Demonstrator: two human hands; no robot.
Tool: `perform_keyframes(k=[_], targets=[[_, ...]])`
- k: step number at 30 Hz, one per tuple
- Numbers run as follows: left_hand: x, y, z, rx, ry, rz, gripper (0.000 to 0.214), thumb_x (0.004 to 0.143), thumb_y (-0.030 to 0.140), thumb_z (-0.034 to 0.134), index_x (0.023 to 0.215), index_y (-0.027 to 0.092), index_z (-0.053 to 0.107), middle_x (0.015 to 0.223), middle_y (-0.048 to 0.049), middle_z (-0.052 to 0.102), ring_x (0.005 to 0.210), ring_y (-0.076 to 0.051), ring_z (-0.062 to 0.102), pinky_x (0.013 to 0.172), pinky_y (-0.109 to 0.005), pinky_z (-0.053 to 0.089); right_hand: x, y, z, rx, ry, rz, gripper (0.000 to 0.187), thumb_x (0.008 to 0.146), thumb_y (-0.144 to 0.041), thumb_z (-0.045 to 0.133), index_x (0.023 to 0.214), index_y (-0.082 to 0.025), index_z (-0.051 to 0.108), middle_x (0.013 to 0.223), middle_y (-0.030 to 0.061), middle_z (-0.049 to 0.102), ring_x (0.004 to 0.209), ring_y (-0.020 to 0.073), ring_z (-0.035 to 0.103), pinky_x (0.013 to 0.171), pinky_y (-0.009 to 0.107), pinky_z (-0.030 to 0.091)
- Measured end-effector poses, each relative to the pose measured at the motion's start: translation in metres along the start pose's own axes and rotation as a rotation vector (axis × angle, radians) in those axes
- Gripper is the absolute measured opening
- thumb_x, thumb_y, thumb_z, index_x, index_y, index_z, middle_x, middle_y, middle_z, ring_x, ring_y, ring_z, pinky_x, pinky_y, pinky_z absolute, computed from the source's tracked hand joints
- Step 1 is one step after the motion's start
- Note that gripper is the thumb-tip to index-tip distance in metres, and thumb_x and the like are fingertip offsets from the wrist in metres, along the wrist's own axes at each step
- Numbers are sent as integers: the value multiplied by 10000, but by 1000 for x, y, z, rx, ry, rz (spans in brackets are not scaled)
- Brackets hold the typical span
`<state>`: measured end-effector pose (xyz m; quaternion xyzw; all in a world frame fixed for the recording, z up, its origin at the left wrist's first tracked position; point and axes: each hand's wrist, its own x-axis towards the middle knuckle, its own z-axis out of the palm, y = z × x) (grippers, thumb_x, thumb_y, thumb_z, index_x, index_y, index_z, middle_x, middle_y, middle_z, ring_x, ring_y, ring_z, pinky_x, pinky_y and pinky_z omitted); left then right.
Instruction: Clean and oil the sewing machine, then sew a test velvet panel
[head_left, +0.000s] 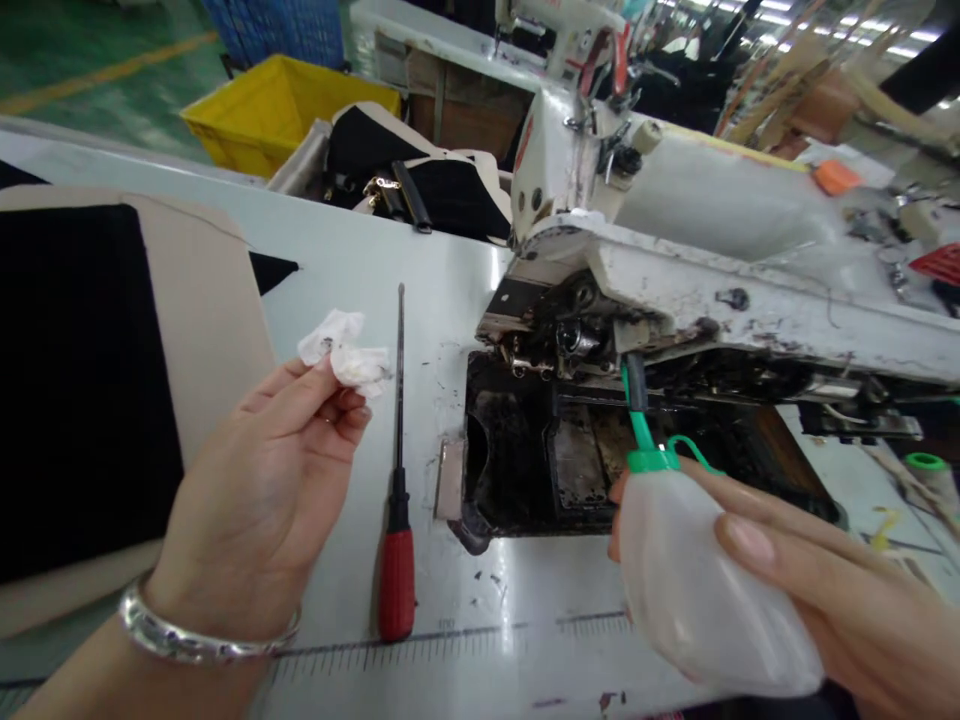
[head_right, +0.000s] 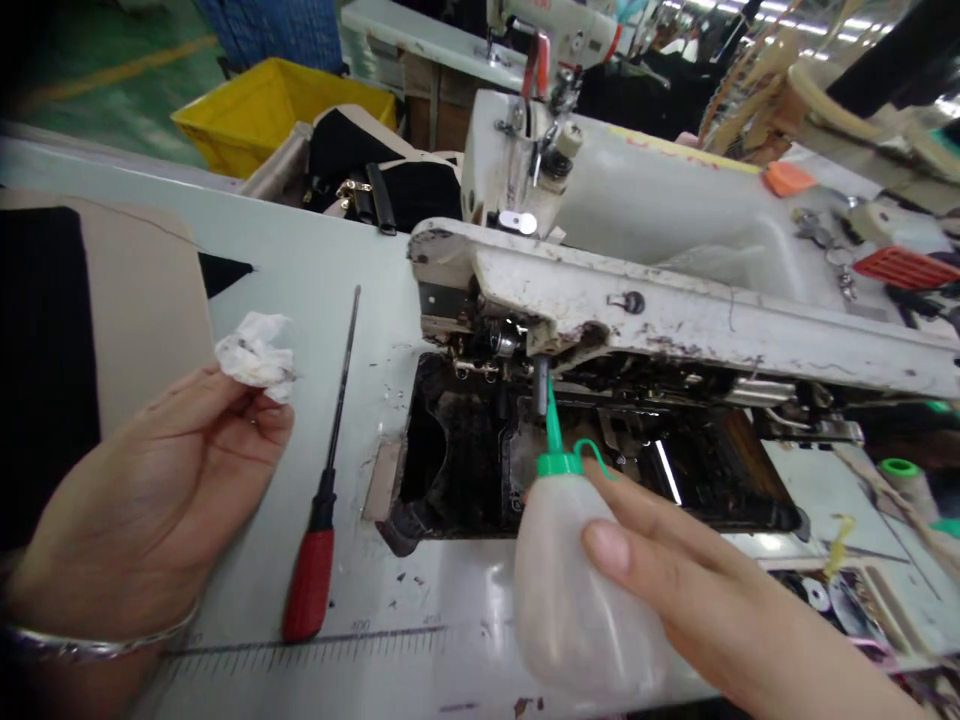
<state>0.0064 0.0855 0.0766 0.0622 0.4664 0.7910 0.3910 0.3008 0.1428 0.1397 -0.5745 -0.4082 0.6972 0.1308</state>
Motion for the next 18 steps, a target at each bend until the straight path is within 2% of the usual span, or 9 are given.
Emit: perform_keyframes(k=[3,5,9,14,18], targets=[[3,1,1,20,16,26,190,870,35,578,781,142,708,879,-14,650,744,-59,574,621,-102,520,14,-25,7,-53,-171,-82,444,802,-511,676,1148,-235,689,963,64,708,693,158,673,567,227,529],[5,1,1,31,26,44,207,866,17,567,782,141,710,876,-11,659,737,-55,575,643,-104,530,20,-34,6,-58,-283,-75,446,835,-509,623,1156,-203,667,904,48,692,670,163,666,535,248,529],[7,0,1,70,41,38,230,864,9,554,774,155,707,876,-5,669,750,-59,588,634,-94,535,19,-37,-2,-52,-427,-23,547,866,-605,526,1076,-119,666,786,81,684,617,190,674,500,261,536],[9,-2,2,98,61,39,238,853,7,564,758,175,703,841,5,671,722,-64,585,631,-101,546,7,-33,0,149,-403,40,468,813,-549,635,1094,-177,680,924,64,724,699,209,724,480,204,521],[11,-3,1,117,69,34,229,863,5,555,758,154,693,852,0,664,745,-63,587,658,-101,550,7,-28,1,204,-419,45,377,843,-505,619,1085,-222,672,880,21,742,712,206,731,522,236,562]])
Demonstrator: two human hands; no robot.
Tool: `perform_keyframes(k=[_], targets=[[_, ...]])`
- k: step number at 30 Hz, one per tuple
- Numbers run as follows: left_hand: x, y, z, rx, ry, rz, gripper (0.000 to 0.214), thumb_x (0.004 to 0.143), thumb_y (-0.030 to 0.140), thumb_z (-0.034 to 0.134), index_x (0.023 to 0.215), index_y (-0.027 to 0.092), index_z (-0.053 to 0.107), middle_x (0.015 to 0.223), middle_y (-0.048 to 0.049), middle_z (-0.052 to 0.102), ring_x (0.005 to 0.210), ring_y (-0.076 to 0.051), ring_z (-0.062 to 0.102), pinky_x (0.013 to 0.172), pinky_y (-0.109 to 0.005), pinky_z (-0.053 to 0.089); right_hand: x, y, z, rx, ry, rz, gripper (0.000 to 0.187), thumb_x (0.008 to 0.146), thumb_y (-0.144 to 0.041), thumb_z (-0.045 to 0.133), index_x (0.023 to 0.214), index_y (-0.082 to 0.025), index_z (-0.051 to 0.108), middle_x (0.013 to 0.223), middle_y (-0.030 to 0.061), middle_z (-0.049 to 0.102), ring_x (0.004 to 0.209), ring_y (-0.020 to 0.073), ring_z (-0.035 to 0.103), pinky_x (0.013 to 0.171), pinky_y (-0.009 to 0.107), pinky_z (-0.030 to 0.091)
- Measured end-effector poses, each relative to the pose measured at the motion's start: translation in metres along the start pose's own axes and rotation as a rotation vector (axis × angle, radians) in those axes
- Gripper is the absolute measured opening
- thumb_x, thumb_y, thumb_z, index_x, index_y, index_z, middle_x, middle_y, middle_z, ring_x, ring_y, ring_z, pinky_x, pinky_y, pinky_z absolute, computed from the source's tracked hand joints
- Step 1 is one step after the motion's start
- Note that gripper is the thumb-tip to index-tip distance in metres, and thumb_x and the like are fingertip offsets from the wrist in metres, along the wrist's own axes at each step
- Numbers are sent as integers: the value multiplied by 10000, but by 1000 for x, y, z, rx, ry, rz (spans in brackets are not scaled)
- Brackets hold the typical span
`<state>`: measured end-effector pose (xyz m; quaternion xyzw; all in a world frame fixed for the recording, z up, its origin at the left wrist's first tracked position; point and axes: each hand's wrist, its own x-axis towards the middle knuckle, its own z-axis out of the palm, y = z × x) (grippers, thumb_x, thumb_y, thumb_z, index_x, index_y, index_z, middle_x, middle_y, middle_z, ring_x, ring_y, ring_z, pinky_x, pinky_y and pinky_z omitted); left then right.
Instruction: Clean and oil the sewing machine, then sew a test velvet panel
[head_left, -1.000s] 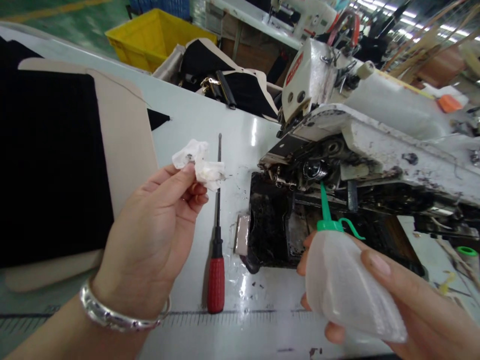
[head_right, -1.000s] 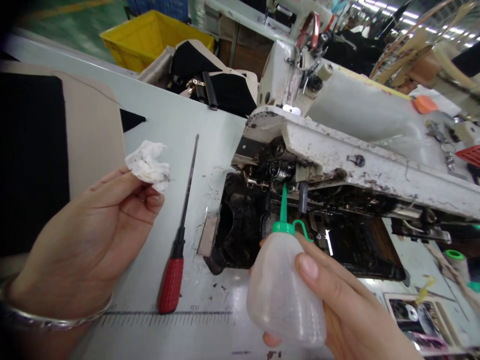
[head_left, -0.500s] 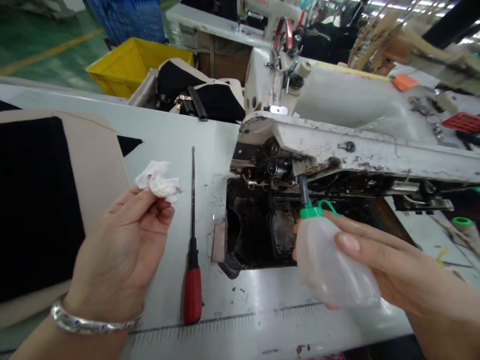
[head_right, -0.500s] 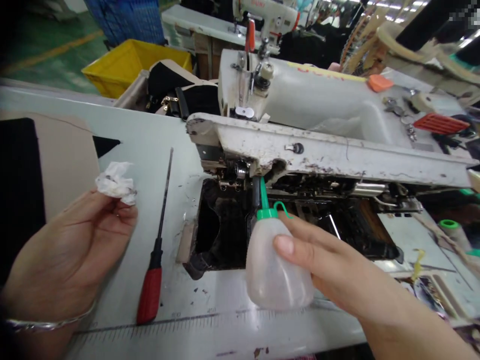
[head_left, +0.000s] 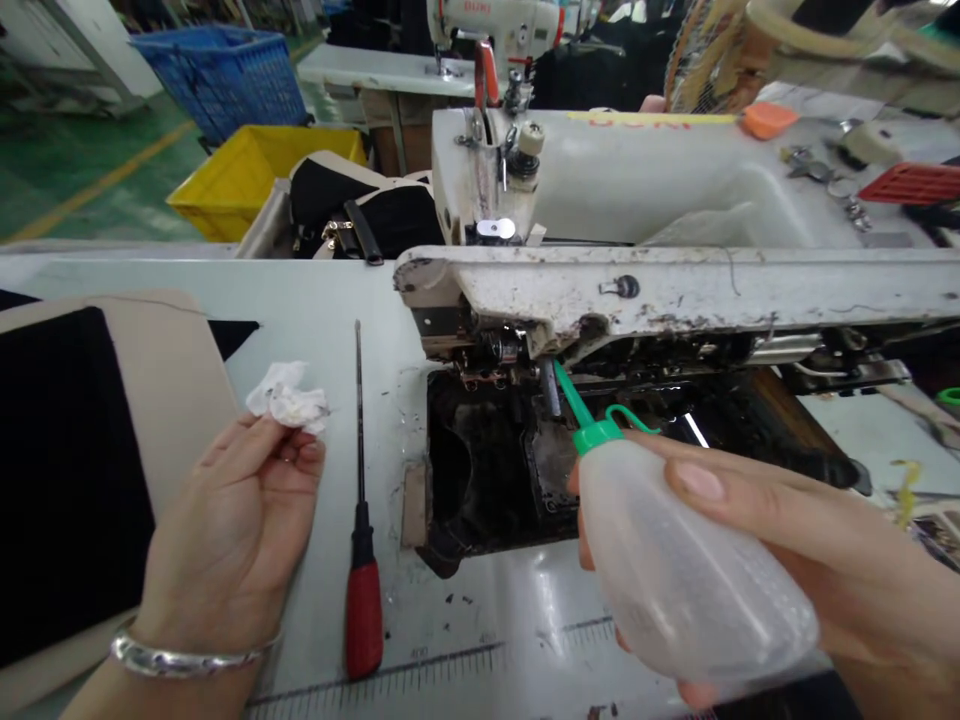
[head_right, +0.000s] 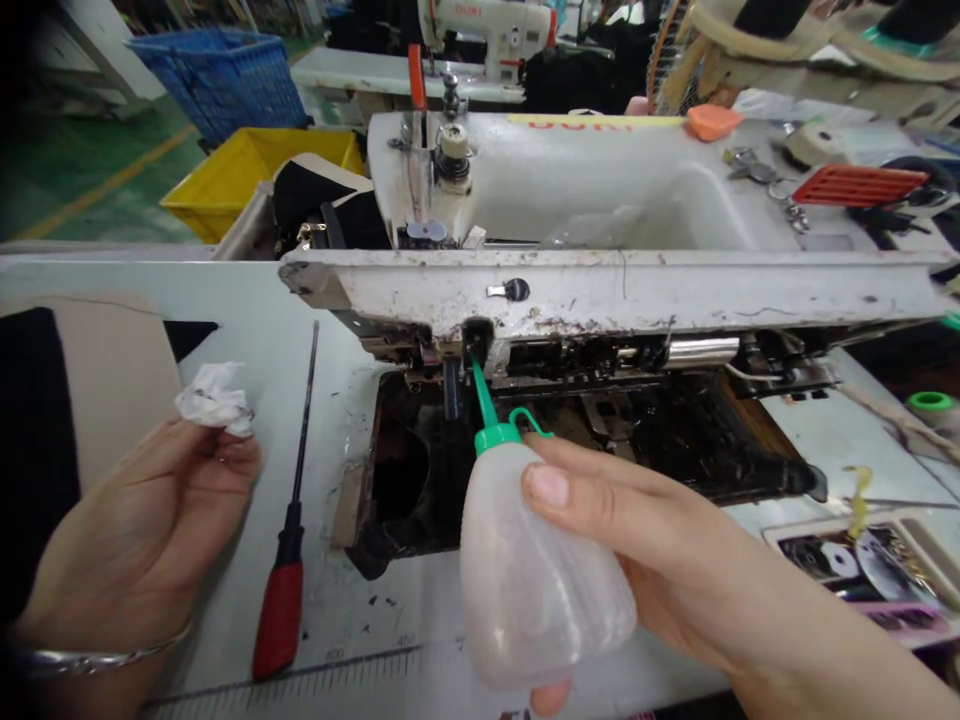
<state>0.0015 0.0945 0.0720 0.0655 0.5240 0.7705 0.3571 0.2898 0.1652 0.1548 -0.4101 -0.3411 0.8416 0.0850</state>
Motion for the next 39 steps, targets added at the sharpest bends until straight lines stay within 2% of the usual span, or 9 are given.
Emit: perform_keyframes(k=[4,6,8,11,13,17,23,31,39], targets=[[5,-3,-4,-15,6,30,226,859,-12,540,728,123,665,881,-19,669,738,-63,599,647,-107,555,6,11,-19,23,-158,-5,337,883,-491,600,1140,-280,651,896,30,733,689,181,726,564,273,599],[8,-4,-6,-18,1,54,233,865,-19,520,716,103,652,903,-40,671,753,-65,608,643,-106,554,11,18,-29,16,-183,-5,352,904,-487,572,1195,-296,626,918,45,716,678,168,717,576,274,607],[9,-5,-7,-21,-5,62,224,867,-26,512,736,87,654,924,-50,670,763,-62,609,650,-107,555,17,22,-36,-35,-167,-8,346,921,-477,546,1187,-270,624,901,56,696,662,160,704,579,267,605],[9,-5,-7,-24,9,61,195,864,-36,518,814,76,670,939,-44,667,766,-57,609,651,-110,554,27,21,-37,-118,-158,-33,334,895,-495,573,1030,-199,653,890,78,672,693,175,686,558,290,602],[8,-4,-6,-24,16,59,192,862,-40,517,854,73,673,953,-40,668,757,-54,609,624,-106,544,32,17,-36,-144,-128,-49,334,873,-499,602,983,-189,656,893,82,663,725,189,678,549,321,608],[8,-3,-5,-44,13,55,194,872,-42,496,825,59,655,958,-39,674,713,-43,593,566,-102,515,29,11,-34,-174,-97,-49,403,870,-536,589,1082,-202,665,845,77,654,663,178,664,522,315,603],[8,-3,-3,-65,-5,51,205,889,-30,495,769,70,628,868,-20,671,692,-45,574,547,-107,493,26,18,-38,-252,-132,21,403,897,-553,529,1014,-194,669,806,85,654,595,161,659,522,255,582],[8,-3,-4,-79,-7,47,179,900,-9,508,828,71,650,789,-3,642,654,-46,561,548,-111,492,52,16,-33,-273,-64,-43,382,844,-523,615,996,-183,700,879,103,657,720,217,669,490,341,607],[8,-5,-6,-71,-36,63,162,874,-16,539,796,75,648,801,-11,633,660,-49,571,546,-116,499,41,20,-43,-254,61,-38,399,818,-565,622,954,-208,738,833,130,671,689,252,676,469,378,610]])
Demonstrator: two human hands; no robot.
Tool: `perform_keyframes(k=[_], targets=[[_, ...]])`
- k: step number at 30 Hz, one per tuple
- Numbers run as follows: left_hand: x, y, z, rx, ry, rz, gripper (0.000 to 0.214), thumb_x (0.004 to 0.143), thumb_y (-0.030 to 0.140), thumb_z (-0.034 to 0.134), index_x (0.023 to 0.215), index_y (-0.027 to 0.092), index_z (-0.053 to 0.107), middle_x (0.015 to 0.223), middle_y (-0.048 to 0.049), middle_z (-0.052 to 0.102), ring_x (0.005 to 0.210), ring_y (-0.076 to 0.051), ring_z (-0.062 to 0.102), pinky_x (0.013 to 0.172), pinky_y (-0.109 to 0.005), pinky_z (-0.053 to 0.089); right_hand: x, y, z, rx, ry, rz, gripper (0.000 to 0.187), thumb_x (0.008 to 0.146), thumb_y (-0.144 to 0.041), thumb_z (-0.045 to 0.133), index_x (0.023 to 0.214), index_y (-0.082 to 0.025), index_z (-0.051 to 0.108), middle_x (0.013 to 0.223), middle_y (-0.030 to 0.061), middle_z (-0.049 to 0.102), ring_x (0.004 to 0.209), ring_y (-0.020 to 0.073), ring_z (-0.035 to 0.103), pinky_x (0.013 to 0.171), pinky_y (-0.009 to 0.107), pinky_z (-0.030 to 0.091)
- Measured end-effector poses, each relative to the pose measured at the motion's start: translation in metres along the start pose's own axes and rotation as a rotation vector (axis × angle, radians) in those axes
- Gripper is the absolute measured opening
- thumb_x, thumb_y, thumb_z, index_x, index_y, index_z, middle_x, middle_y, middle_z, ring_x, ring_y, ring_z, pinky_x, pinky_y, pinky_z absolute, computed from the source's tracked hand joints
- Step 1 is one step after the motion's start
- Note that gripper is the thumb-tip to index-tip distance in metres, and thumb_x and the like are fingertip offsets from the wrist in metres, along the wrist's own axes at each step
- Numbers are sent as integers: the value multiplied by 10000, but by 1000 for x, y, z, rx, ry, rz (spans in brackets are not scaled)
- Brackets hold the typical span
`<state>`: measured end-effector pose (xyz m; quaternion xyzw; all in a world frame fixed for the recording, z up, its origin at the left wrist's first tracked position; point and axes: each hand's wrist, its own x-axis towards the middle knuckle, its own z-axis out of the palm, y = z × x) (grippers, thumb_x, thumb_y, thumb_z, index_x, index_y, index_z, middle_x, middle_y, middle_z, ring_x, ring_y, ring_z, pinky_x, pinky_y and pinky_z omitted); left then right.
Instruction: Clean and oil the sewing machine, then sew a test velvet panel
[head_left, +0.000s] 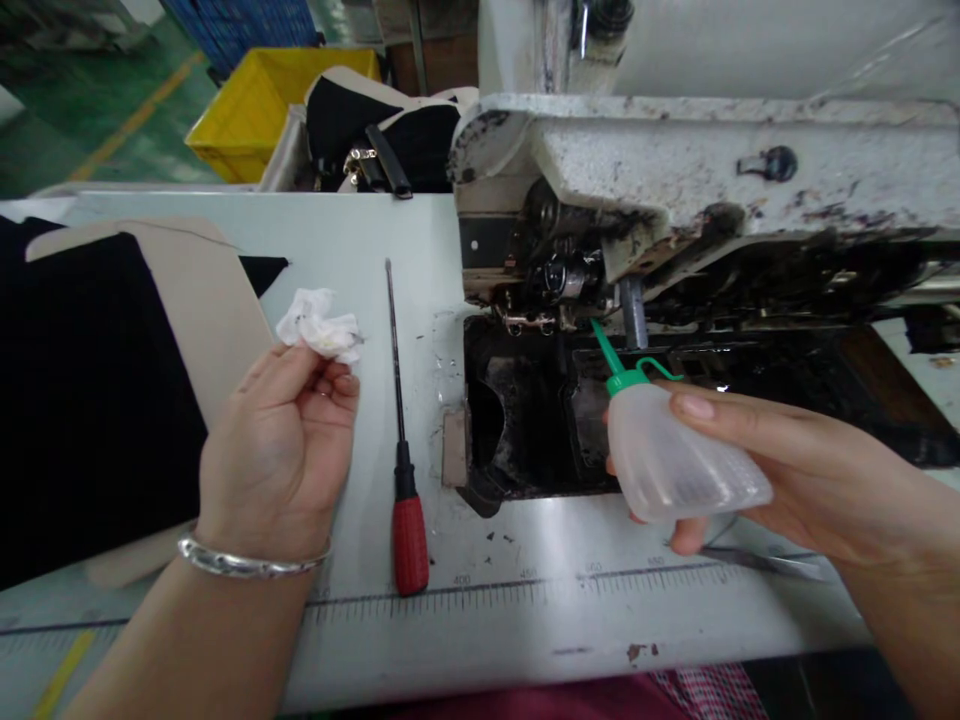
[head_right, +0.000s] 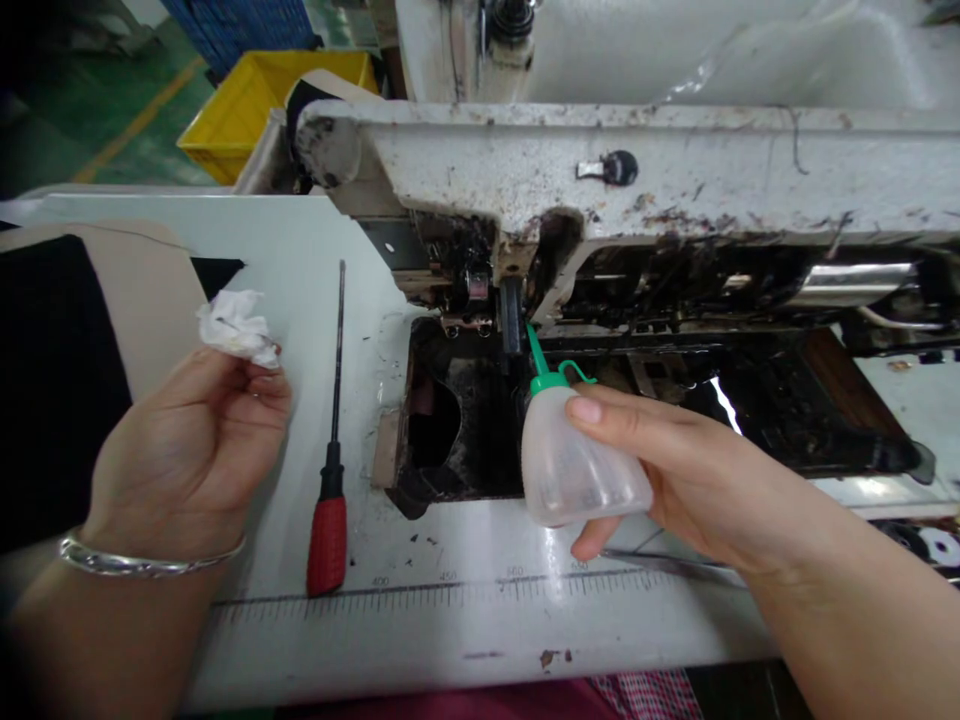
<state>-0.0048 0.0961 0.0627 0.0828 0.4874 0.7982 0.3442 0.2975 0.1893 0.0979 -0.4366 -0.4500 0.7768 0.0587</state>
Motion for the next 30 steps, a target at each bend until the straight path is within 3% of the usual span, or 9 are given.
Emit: perform_keyframes(k=[6,14,18,20,25,30], targets=[[0,0,0,1,-1,-7,162,875,-7,545,809,78,666,794,-9,628,649,-45,567,541,-113,492,5,-1,5,-28,-46,17,377,800,-564,644,957,-231,724,887,110,665,740,258,675,499,402,625],[-1,1,1,-25,5,8,162,862,-11,556,815,78,683,808,-25,655,649,-54,579,570,-127,509,-5,4,-1,-3,55,33,383,808,-579,606,943,-237,718,923,132,658,759,280,672,501,397,615],[-3,0,1,-37,-17,-4,141,849,-9,581,821,82,685,838,-29,661,693,-58,597,599,-125,518,-9,9,11,-33,-136,59,351,892,-541,532,979,-236,682,839,93,659,632,179,664,570,279,603],[-4,0,1,-35,-25,-11,132,856,5,584,849,82,691,842,-25,659,685,-56,590,595,-123,515,-2,7,21,-9,-180,53,365,890,-535,548,1031,-224,677,863,97,672,661,183,675,576,281,606],[-5,1,1,-48,-14,-19,144,850,-1,579,859,86,694,824,-19,650,672,-57,575,579,-123,501,23,-6,41,163,-15,-37,408,868,-495,598,1101,-166,662,919,135,704,799,285,716,527,356,622],[-5,1,-2,-60,-44,-25,116,838,7,614,864,87,695,834,-23,650,674,-56,576,606,-135,507,29,-11,48,199,-20,-68,461,858,-513,606,1168,-173,644,921,141,719,769,297,724,509,353,616]])
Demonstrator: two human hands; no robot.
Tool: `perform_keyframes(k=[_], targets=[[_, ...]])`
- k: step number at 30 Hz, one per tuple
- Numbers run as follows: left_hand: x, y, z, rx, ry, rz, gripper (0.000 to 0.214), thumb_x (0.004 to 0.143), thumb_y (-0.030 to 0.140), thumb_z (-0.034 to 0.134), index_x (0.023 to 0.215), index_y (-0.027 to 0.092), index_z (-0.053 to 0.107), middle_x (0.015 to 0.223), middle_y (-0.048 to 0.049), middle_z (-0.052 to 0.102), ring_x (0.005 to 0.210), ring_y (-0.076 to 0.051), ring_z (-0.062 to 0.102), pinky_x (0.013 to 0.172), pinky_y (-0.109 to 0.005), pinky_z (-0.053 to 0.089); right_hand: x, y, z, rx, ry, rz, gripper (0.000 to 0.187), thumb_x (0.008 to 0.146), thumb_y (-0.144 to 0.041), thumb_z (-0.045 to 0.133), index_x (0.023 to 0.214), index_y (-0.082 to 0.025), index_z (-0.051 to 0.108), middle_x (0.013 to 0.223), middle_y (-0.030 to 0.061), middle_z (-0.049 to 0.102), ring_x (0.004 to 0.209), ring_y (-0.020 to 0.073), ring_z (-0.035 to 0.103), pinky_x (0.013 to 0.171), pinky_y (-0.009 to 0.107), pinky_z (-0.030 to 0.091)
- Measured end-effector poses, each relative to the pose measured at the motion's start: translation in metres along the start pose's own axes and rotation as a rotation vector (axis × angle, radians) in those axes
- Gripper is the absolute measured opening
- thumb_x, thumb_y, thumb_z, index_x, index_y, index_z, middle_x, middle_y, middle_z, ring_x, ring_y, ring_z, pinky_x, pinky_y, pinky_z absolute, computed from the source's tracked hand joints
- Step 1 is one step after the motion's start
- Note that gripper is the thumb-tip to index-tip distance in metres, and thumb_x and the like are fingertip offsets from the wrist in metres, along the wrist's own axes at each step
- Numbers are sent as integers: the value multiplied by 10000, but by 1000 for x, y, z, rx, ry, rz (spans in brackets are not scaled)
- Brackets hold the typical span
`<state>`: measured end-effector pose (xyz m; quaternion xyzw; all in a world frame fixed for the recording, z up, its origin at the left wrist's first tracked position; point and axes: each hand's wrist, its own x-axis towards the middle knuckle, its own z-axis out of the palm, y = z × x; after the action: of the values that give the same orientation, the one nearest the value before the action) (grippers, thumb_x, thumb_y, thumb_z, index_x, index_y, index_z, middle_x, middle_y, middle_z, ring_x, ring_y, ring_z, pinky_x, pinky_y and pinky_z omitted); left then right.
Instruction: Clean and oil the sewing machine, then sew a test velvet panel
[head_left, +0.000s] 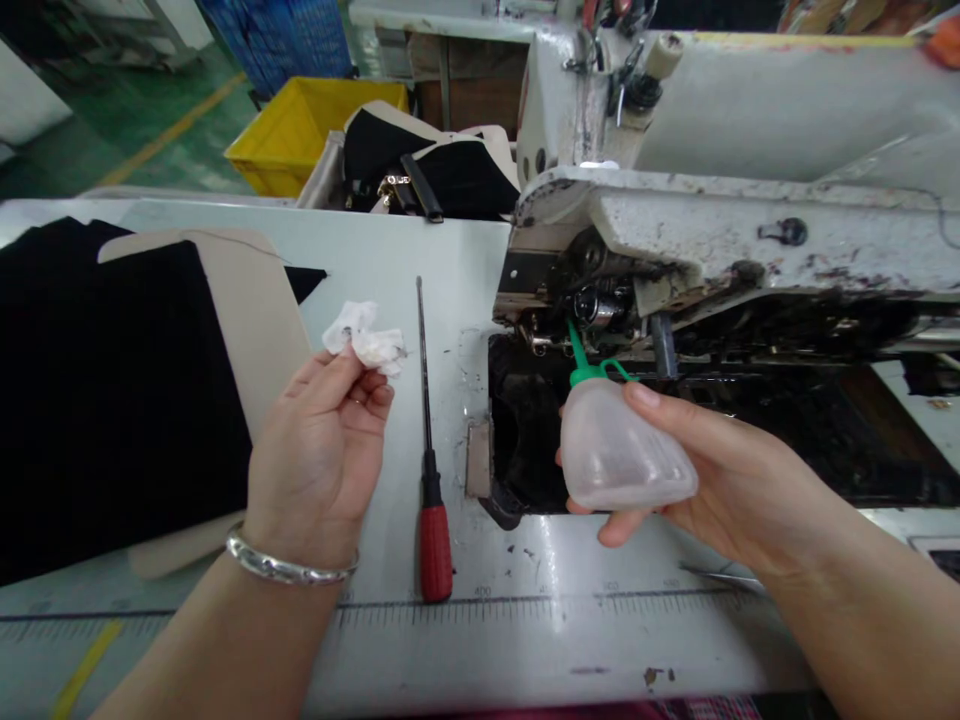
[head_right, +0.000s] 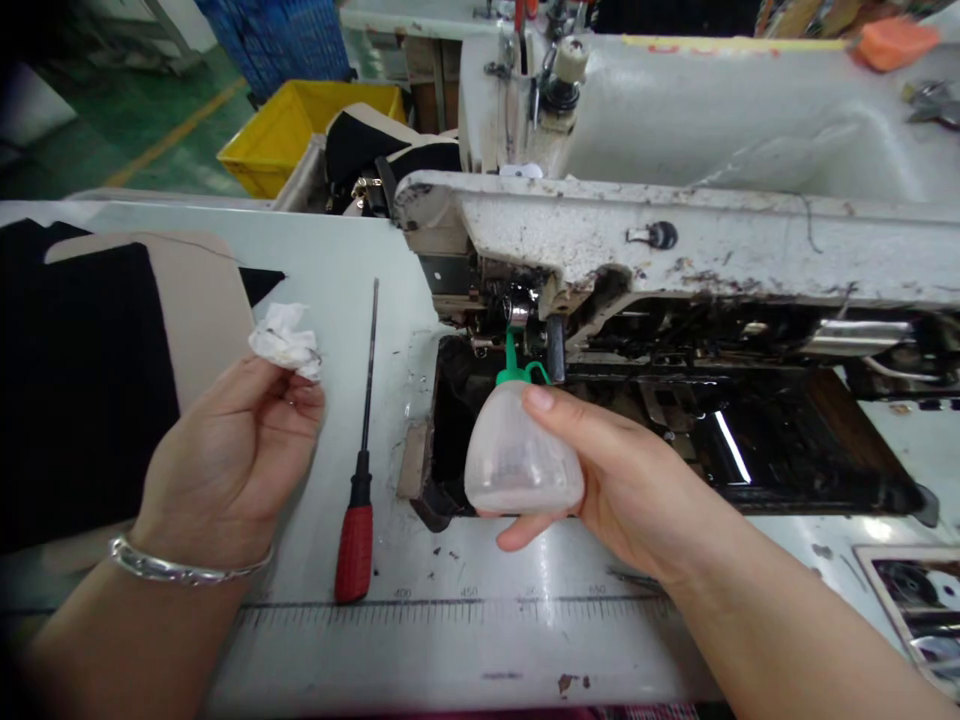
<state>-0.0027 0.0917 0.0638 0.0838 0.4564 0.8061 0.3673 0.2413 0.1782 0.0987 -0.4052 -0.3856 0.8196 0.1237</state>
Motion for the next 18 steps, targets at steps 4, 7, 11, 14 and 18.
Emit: perform_keyframes(k=[4,7,11,14,18], targets=[[-2,0,1,-17,-5,-5,110,832,11,620,829,100,685,825,-17,639,676,-56,577,607,-132,505,2,0,4,-21,64,-22,449,849,-522,611,1060,-133,686,909,159,718,778,305,723,536,353,624],[-4,0,3,-26,-3,-15,108,830,23,623,826,111,686,845,-15,639,688,-58,583,612,-132,507,3,2,4,-30,97,-16,472,825,-540,632,1073,-141,680,903,154,713,760,303,720,531,357,621],[-3,0,3,-22,12,-6,78,803,54,660,804,127,686,826,-11,638,677,-61,584,589,-128,494,-6,14,2,-81,107,22,485,819,-550,643,1126,-175,649,940,124,687,806,275,700,558,381,624],[-3,-1,2,-38,23,-5,70,764,77,700,804,133,688,835,-13,652,666,-62,586,588,-134,488,-17,26,9,-182,33,-9,454,865,-498,630,1242,-254,566,1100,76,654,915,196,666,751,350,621],[-1,-1,1,-52,58,7,97,736,84,719,812,131,681,827,-11,659,646,-57,574,594,-143,478,-9,32,37,-384,-116,-214,407,909,-454,606,1252,-271,487,1275,45,591,1094,141,599,1002,293,497]])
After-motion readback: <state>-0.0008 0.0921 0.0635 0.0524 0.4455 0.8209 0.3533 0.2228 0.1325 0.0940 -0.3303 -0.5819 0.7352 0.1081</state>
